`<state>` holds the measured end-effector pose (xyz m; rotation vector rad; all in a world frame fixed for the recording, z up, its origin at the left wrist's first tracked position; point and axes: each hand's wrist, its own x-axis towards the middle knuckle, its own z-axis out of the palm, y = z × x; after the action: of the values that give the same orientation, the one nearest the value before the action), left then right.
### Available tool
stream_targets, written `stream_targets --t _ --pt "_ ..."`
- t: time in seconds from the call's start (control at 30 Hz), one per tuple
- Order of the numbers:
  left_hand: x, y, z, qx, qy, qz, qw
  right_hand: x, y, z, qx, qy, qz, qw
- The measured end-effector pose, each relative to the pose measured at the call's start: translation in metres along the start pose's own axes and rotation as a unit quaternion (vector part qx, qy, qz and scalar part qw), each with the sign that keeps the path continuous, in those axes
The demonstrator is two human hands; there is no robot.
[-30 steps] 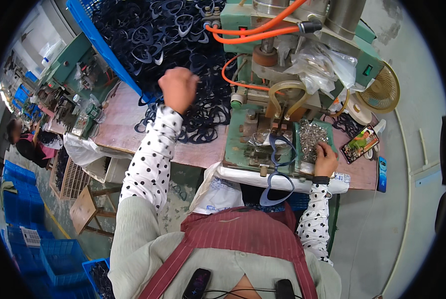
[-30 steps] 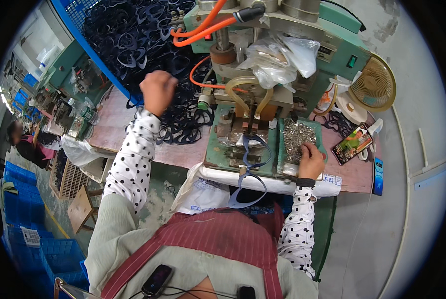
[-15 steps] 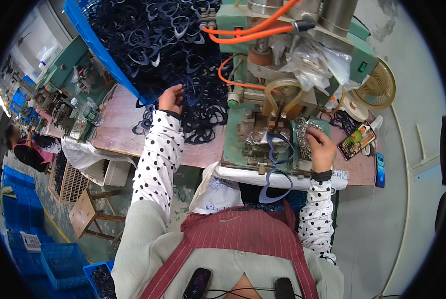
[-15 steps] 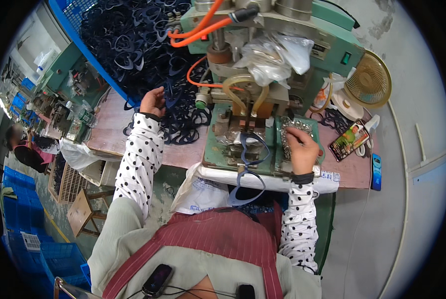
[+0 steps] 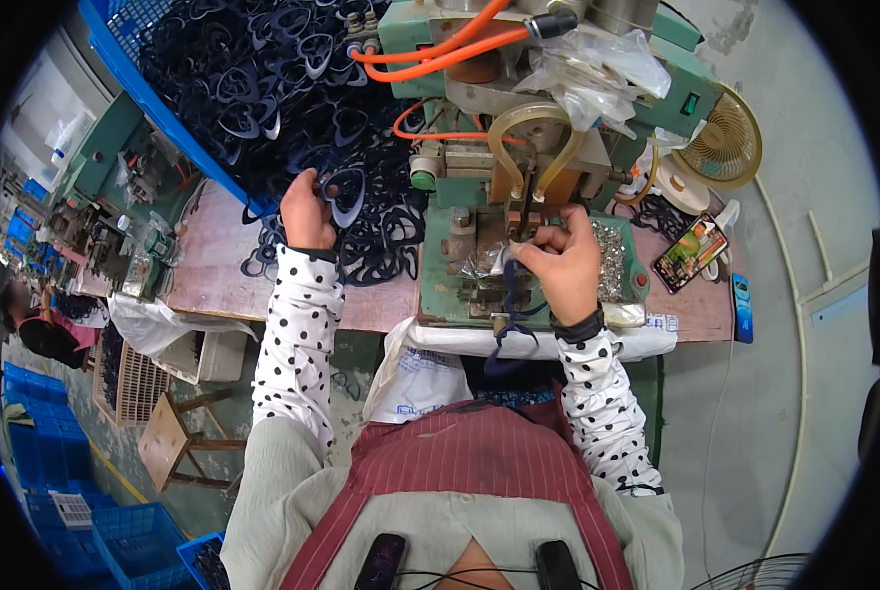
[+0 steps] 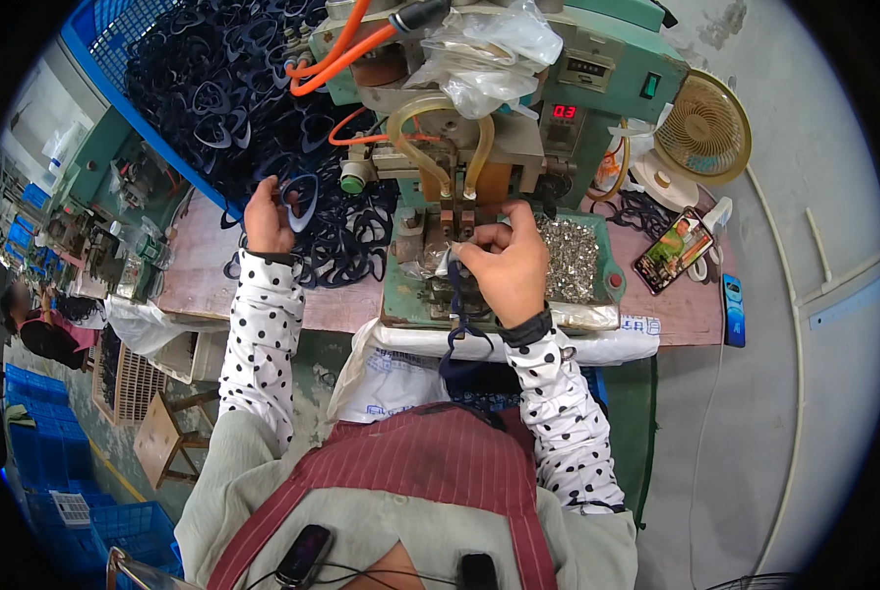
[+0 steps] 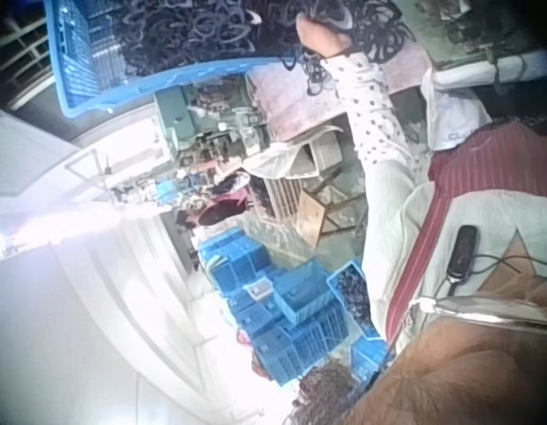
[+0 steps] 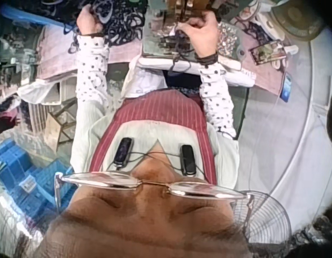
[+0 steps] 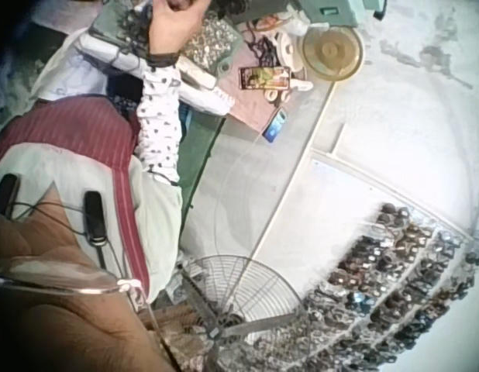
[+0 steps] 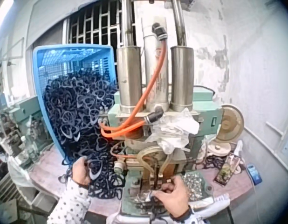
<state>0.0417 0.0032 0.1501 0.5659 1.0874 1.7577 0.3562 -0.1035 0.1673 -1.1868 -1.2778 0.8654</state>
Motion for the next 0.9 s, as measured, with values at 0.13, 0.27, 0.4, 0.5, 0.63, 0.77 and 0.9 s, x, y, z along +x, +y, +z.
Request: stream_targets --t 0.13,0.27,0.4,0.5,0.63,0.77,0.9 --pt "-0.071 0.010 0.029 0.098 -0.109 0.216 0.965 -0.004 0.008 0.001 0.082 0.012 -0.001 0.997" --pt "-0.151 0.005 0.046 0.289 -0.390 0.465 0.740 -0.002 0.007 -0.002 0.067 -0.011 0.001 0.998" --pt "-0.181 -0.038 0.058 0.284 -0.525 0.578 0.557 0.000 0.010 -0.015 0.053 0.020 -0.015 0.998" --pt "-0.178 -0.055 0.058 0.278 -0.558 0.548 0.557 0.004 0.027 -0.043 0.023 0.085 -0.033 0.996" --pt "-0.172 -0.055 0.059 0.261 -0.569 0.524 0.577 0.008 0.067 -0.086 -0.171 0.212 -0.079 0.959" --pt "-0.173 -0.059 0.055 0.276 -0.555 0.549 0.561 0.002 0.116 -0.119 -0.324 0.155 0.038 0.932" --pt "-0.169 -0.060 0.060 0.301 -0.546 0.567 0.538 -0.017 0.105 -0.116 -0.392 0.162 -0.085 0.901"
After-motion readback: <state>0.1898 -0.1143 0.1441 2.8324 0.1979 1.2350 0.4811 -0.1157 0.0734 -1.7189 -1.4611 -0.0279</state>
